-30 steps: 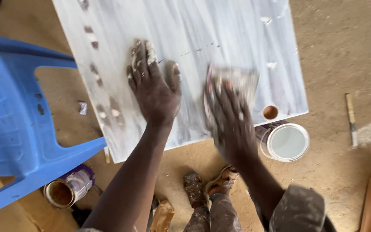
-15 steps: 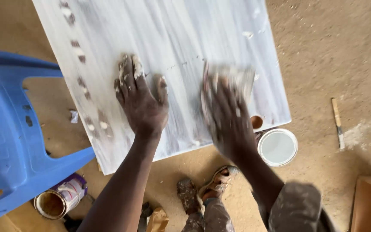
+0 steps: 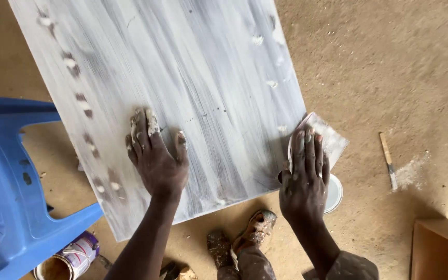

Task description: Sanding a wooden board with a sanding block to smooth out the surface coating.

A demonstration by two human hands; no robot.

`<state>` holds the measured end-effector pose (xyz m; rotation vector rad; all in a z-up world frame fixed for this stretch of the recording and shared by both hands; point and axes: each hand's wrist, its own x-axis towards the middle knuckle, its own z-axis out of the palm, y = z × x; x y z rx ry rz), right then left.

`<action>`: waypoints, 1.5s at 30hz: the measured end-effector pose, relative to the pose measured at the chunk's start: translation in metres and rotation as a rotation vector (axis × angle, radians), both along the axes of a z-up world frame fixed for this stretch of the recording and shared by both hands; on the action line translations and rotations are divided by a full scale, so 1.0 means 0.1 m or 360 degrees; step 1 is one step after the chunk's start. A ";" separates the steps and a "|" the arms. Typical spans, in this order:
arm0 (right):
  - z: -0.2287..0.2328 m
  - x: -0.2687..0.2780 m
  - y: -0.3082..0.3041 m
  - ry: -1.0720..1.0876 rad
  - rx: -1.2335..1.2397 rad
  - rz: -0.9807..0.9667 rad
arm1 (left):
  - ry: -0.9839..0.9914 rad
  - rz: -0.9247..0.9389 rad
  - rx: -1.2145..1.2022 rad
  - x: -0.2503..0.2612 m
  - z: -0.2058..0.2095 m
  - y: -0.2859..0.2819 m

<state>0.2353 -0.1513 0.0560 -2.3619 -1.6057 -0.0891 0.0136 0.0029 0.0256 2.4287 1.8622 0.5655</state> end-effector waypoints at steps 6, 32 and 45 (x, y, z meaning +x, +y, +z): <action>0.04 0.27 0.28 0.0002 0.0047 0.0096 | 0.0054 0.0000 0.0024 0.00 0.08 0.01; 0.23 0.17 -0.23 0.0245 -0.0255 0.0237 | 0.0215 0.0035 -0.0304 0.06 0.17 0.05; 0.33 0.45 0.51 0.0244 -0.0144 0.0455 | 0.0005 -0.0011 -0.0081 0.18 0.11 0.03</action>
